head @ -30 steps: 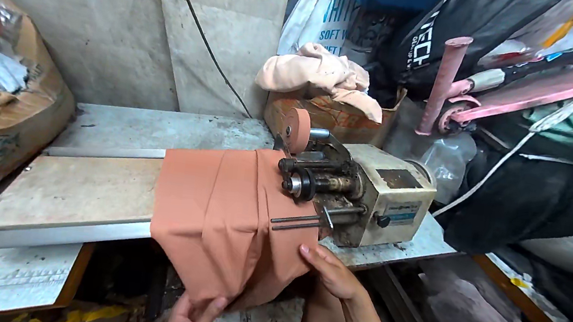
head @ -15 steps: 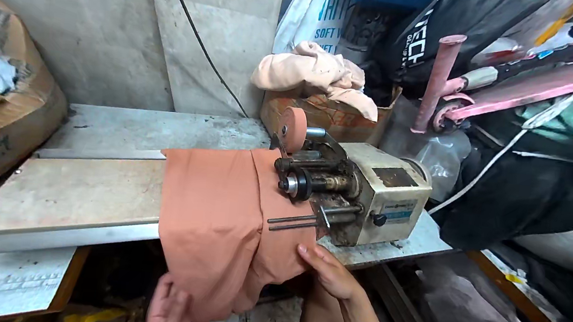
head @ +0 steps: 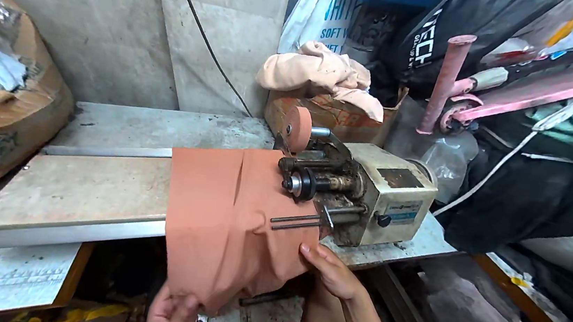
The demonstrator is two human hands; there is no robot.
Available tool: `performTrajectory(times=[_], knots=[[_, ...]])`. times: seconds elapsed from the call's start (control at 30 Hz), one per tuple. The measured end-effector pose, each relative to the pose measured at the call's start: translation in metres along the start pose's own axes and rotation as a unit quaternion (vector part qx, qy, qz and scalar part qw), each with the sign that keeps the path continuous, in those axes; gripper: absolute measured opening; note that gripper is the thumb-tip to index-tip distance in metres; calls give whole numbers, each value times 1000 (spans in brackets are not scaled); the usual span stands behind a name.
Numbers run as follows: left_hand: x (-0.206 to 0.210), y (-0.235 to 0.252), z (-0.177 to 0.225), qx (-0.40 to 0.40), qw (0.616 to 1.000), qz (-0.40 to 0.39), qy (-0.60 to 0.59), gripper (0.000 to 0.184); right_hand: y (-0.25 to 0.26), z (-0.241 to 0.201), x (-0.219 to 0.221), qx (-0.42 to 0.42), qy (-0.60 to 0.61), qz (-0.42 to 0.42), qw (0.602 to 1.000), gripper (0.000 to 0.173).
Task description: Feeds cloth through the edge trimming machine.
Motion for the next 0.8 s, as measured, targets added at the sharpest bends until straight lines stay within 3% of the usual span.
performTrajectory(times=[0.07,0.17,0.2,0.27,0.33,0.47,0.57,0.7,0.8], knots=[[-3,4,2,18,1000,19,6,38,-1,-1,0,0,-3,4,1000,35],[8,1,-12,-42,982,23,184,57,0,-2,1,5,-7,4,1000,35],[11,-1,-16,-58,978,10,198,55,1,-2,1,5,-7,3,1000,35],[11,-4,-16,-47,992,-8,116,43,1,-1,1,0,-1,3,1000,35],[9,-1,-11,-22,999,-27,25,44,-1,-1,0,-4,1,13,1000,34],[9,-1,-12,-37,995,-14,94,46,0,-1,-1,-3,-6,18,1000,34],[2,-2,-8,-19,998,-3,55,42,0,1,-1,1,-9,14,1000,35],[0,-3,-10,-26,995,-10,99,42,0,0,-1,-1,-10,13,1000,35],[-5,-6,-9,-16,999,-5,35,38,0,0,-1,-1,-7,10,1000,35]])
Point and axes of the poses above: each hand's wrist, its own y-axis towards the middle knuckle, its own x-axis out of the palm, z = x × y, the point moved 8 cm from there along y, towards the middle knuckle, and after that the axes turned 5 degrees about -y, right-handed, at the moved point
